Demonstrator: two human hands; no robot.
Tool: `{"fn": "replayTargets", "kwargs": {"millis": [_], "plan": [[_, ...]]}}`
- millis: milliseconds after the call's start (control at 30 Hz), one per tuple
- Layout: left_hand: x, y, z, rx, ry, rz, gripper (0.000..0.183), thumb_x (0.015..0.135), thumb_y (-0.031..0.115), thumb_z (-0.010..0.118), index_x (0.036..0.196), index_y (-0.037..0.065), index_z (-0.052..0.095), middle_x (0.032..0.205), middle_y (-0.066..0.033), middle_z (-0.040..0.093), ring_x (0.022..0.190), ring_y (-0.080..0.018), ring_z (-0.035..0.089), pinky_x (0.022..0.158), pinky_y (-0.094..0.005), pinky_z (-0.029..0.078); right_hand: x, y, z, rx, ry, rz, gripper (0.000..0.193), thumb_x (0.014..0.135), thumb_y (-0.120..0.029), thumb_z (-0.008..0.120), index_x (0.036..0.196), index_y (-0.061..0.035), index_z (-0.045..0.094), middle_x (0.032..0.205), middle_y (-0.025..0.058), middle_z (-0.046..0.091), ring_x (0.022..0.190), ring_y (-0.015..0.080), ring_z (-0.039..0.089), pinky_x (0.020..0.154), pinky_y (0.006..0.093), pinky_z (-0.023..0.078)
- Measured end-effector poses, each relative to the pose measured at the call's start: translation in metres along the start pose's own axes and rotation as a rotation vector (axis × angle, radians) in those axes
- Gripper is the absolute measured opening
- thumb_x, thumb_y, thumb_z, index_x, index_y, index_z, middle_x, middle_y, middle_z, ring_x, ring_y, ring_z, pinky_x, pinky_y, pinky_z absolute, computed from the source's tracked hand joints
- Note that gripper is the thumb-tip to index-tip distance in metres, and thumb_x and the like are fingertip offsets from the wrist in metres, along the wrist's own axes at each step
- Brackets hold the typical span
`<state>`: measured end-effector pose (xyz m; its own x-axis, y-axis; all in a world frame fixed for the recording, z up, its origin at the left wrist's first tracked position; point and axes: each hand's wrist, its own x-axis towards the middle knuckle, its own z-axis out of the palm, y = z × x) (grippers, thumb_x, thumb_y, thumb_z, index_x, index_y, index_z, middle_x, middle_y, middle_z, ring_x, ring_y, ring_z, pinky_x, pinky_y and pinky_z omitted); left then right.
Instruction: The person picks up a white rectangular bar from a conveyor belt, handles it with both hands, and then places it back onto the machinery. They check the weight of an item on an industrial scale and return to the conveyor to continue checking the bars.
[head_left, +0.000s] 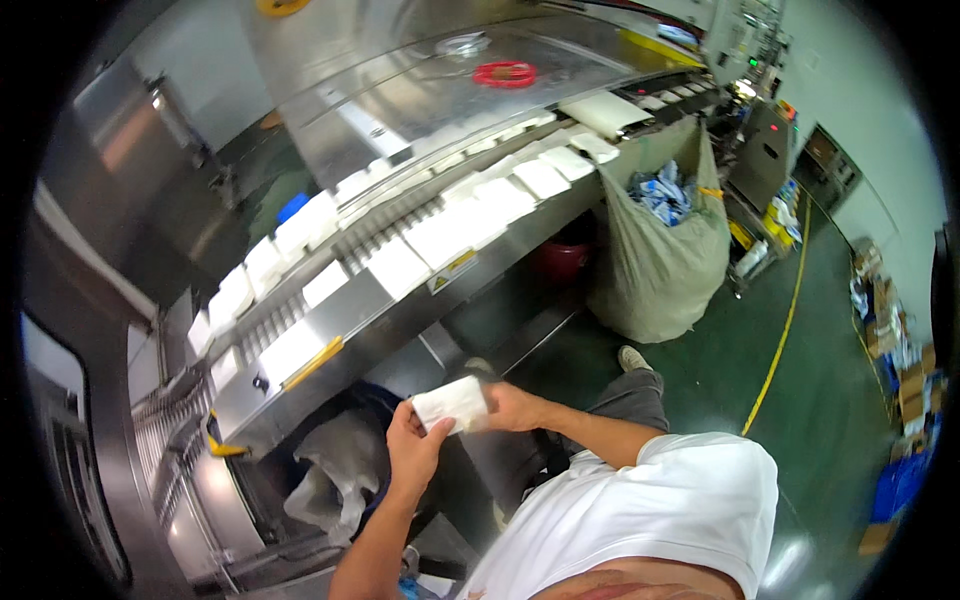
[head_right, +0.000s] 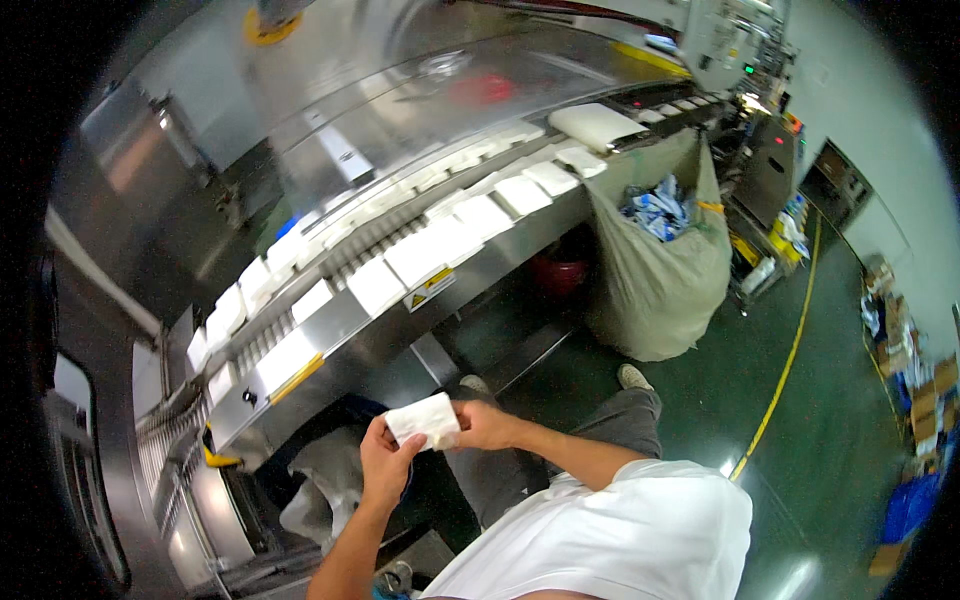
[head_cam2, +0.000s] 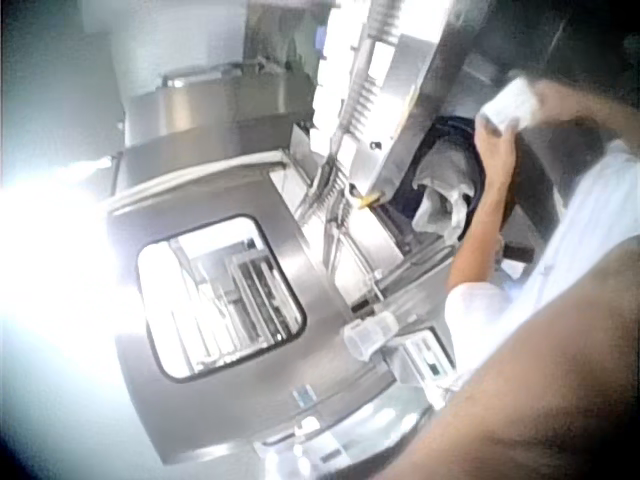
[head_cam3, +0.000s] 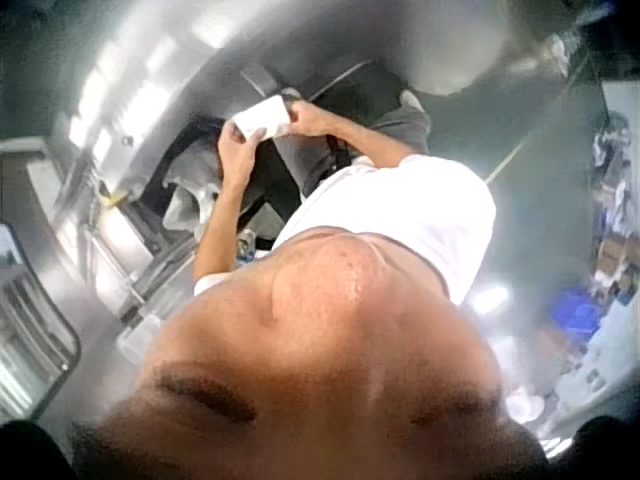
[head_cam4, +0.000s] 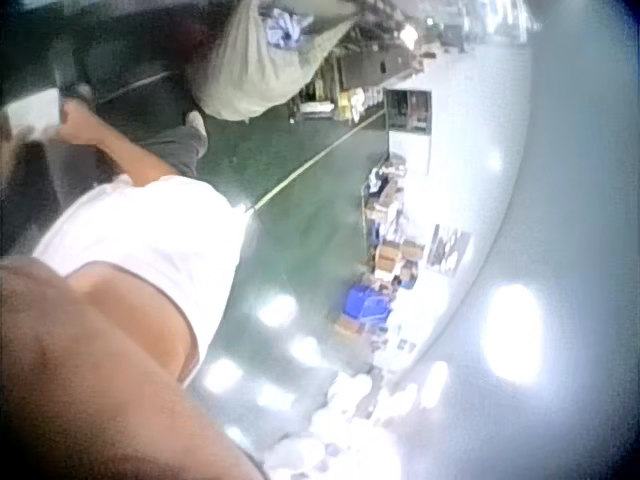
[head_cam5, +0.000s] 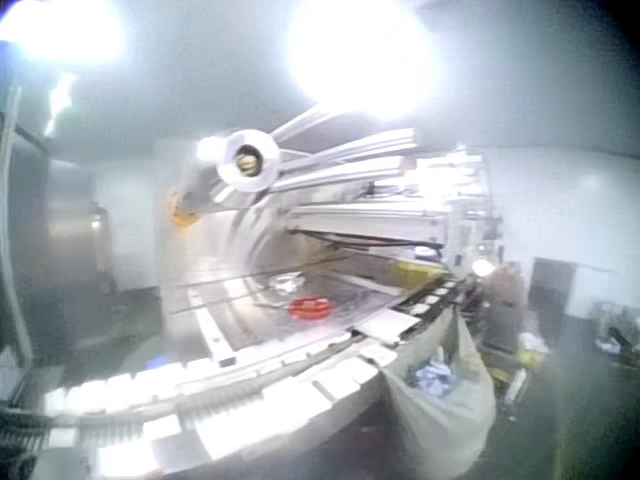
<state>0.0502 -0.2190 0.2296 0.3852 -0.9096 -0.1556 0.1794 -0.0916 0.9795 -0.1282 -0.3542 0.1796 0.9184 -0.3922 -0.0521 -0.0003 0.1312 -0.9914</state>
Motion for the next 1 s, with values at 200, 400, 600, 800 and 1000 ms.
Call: {"fn": "replayTargets", "kwargs": {"millis": [200, 400, 600, 800, 1000], "plan": [[-0.005, 0.003, 0.002, 0.071, 0.058, 0.023, 0.043, 0.086, -0.007, 0.076, 0.123, -0.003, 0.054, 0.115, -0.0128, 0.07, 0.104, -0.0185, 0.07, 0.094, -0.0306, 0.055, 0.002, 0.003, 0.0, 0.069, 0.034, -0.032, 0.05, 0.093, -0.009, 0.074, 0.139, 0.0005, 0.056, 0.132, 0.0079, 0.066, 0.118, 0.0152, 0.062, 0.105, 0.0351, 0.049], [-0.003, 0.003, -0.001, 0.071, 0.051, 0.028, 0.043, 0.086, -0.006, 0.075, 0.124, -0.004, 0.054, 0.115, -0.0137, 0.07, 0.105, -0.0189, 0.07, 0.095, -0.0307, 0.054, 0.005, 0.005, 0.003, 0.091, 0.054, 0.02, 0.047, 0.094, -0.01, 0.073, 0.138, 0.0003, 0.057, 0.128, 0.0066, 0.067, 0.113, 0.0138, 0.063, 0.1, 0.0343, 0.052], [0.001, -0.003, -0.004, 0.008, 0.037, -0.027, 0.042, 0.087, -0.004, 0.077, 0.124, -0.004, 0.056, 0.116, -0.0139, 0.071, 0.104, -0.0191, 0.07, 0.094, -0.031, 0.055, 0.004, 0.007, 0.002, 0.105, 0.032, 0.027, 0.045, 0.099, -0.022, 0.072, 0.136, -0.0005, 0.057, 0.121, 0.0084, 0.068, 0.103, 0.0149, 0.067, 0.086, 0.0336, 0.06], [0.0, 0.003, -0.006, 0.021, 0.038, -0.058, 0.041, 0.088, 0.0, 0.077, 0.123, -0.004, 0.056, 0.115, -0.0143, 0.071, 0.104, -0.0189, 0.07, 0.092, -0.0307, 0.056, 0.005, 0.001, 0.007, 0.13, -0.04, 0.081, 0.039, 0.1, -0.018, 0.069, 0.133, -0.001, 0.057, 0.108, 0.008, 0.072, 0.09, 0.0151, 0.07, 0.077, 0.0314, 0.06], [0.001, -0.002, -0.009, 0.002, 0.021, -0.013, 0.037, 0.092, 0.003, 0.076, 0.122, -0.005, 0.057, 0.115, -0.014, 0.073, 0.103, -0.0173, 0.071, 0.092, -0.0304, 0.056, 0.006, 0.011, 0.003, 0.182, -0.073, 0.134, 0.038, 0.099, -0.017, 0.07, 0.131, 0.0001, 0.058, 0.106, 0.0087, 0.071, 0.089, 0.0162, 0.07, 0.077, 0.0326, 0.059]]}}
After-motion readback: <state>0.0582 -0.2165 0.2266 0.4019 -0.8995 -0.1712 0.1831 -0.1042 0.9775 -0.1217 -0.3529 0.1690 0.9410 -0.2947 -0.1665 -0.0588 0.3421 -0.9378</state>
